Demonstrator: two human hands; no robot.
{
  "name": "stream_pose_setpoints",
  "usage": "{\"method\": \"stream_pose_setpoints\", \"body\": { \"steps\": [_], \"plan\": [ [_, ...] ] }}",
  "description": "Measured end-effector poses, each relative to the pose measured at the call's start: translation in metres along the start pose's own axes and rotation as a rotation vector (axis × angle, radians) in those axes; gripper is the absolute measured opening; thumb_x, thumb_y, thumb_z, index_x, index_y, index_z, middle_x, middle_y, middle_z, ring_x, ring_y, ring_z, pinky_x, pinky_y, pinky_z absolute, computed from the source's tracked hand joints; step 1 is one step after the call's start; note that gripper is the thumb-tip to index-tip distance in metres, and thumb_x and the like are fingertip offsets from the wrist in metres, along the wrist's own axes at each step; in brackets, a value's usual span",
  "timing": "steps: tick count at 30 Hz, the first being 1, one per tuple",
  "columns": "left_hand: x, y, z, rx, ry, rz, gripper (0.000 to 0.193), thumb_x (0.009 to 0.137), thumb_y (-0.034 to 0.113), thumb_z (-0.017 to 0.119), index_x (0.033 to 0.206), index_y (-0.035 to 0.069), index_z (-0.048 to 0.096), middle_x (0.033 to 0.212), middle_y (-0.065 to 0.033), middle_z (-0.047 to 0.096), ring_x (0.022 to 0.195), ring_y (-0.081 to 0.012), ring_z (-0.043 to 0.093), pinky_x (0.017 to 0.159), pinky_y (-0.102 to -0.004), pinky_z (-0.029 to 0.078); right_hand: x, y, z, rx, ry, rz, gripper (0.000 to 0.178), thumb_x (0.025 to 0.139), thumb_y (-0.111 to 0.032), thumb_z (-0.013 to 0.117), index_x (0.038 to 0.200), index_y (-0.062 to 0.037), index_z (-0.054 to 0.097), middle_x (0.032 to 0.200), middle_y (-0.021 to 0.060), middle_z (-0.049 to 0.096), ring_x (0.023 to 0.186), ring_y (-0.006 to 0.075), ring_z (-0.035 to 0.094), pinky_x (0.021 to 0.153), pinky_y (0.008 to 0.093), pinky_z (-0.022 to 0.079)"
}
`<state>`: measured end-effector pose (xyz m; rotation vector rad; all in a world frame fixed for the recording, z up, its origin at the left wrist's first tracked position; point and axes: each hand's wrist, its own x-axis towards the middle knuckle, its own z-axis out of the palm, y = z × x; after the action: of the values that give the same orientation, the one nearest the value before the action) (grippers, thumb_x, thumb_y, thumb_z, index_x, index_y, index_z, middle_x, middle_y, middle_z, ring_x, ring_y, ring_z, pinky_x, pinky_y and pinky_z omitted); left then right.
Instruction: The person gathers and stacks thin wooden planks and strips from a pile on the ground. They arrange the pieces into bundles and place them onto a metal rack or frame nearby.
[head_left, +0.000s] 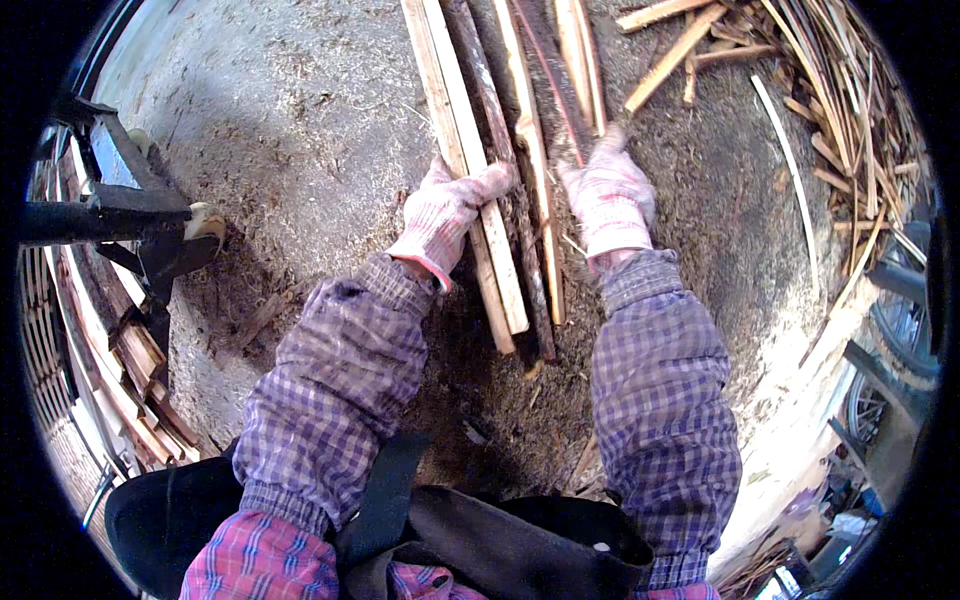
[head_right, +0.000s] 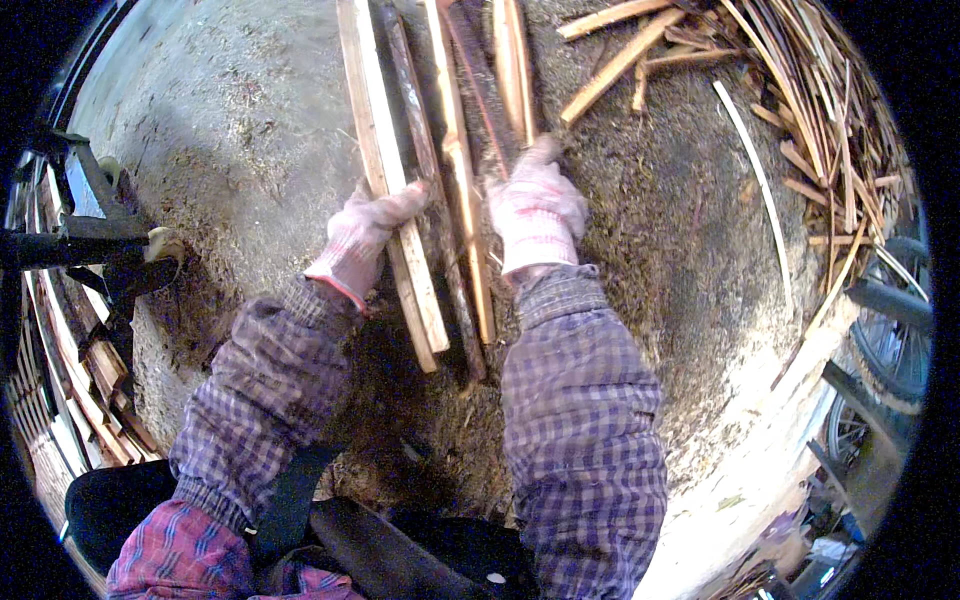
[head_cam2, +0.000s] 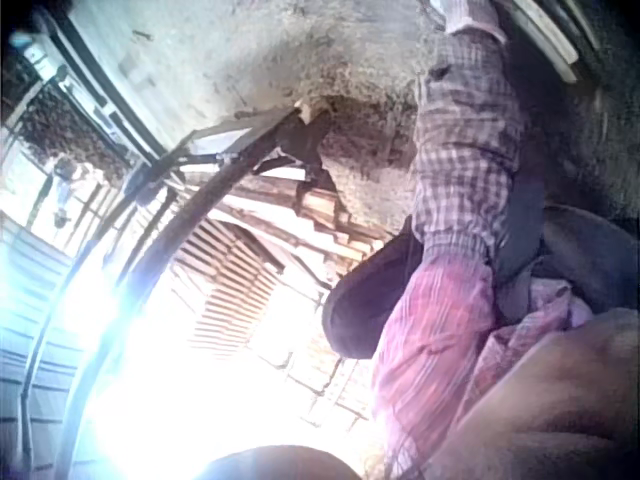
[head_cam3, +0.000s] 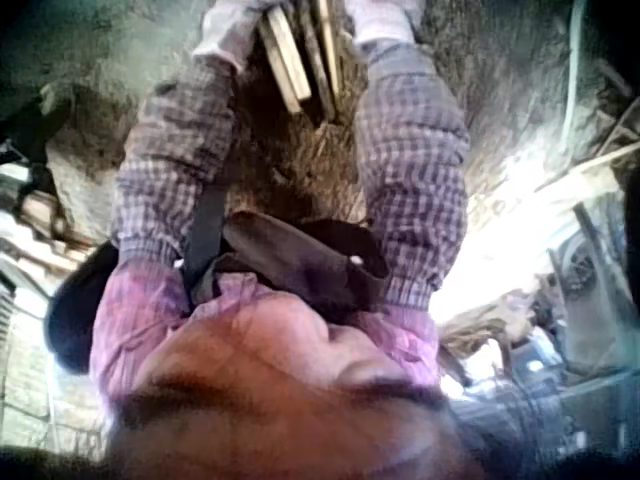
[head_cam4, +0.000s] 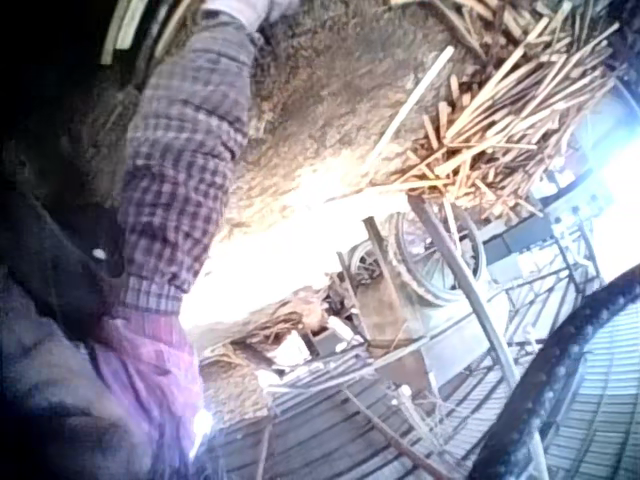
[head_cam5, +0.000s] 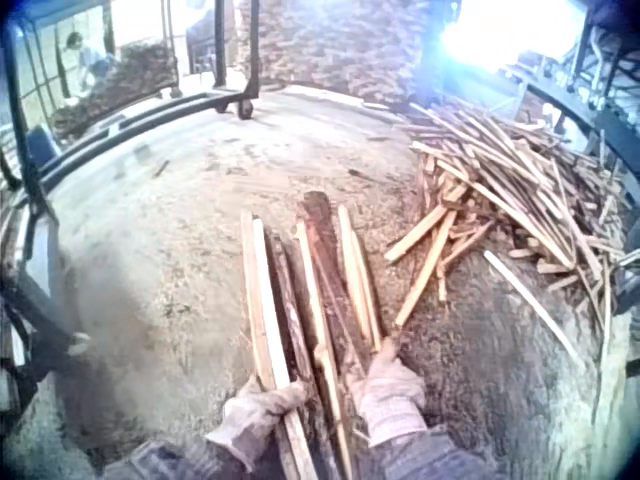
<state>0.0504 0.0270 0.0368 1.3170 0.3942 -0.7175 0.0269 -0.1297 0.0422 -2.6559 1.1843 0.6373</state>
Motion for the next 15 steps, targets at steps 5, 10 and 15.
{"method": "stream_pose_setpoints", "body": {
  "steps": [5,10,15],
  "plan": [
    [0.000,-0.008,-0.003,-0.131,-0.147,0.035,0.062,0.069,0.008,0.072,0.120,0.000,0.038,0.099,-0.0120,0.058,0.085,-0.0204,0.059,0.077,-0.0324,0.049,-0.029,0.010,-0.007,0.238,-0.213,-0.052,0.067,0.076,-0.043,0.054,0.129,-0.0093,0.031,0.120,0.0185,0.049,0.110,0.0276,0.050,0.092,0.0386,0.039],
    [-0.035,-0.033,-0.025,-0.127,-0.290,-0.016,0.059,0.072,0.015,0.071,0.117,-0.005,0.038,0.098,-0.0130,0.059,0.086,-0.0201,0.060,0.079,-0.0311,0.050,-0.076,0.037,0.027,0.790,-0.513,-0.096,0.100,0.064,-0.059,0.066,0.132,0.0011,0.024,0.132,0.0198,0.034,0.124,0.0268,0.032,0.102,0.0365,0.026],
    [-0.098,-0.066,-0.055,-0.133,-0.483,-0.210,0.040,0.082,0.026,0.058,0.110,-0.001,0.051,0.097,-0.0123,0.060,0.079,-0.0192,0.061,0.071,-0.0302,0.053,-0.134,0.074,0.046,0.825,-0.668,-0.284,0.073,0.067,-0.031,0.073,0.126,-0.0042,0.039,0.114,0.0114,0.053,0.106,0.0189,0.048,0.092,0.0336,0.036]
  ]
}}
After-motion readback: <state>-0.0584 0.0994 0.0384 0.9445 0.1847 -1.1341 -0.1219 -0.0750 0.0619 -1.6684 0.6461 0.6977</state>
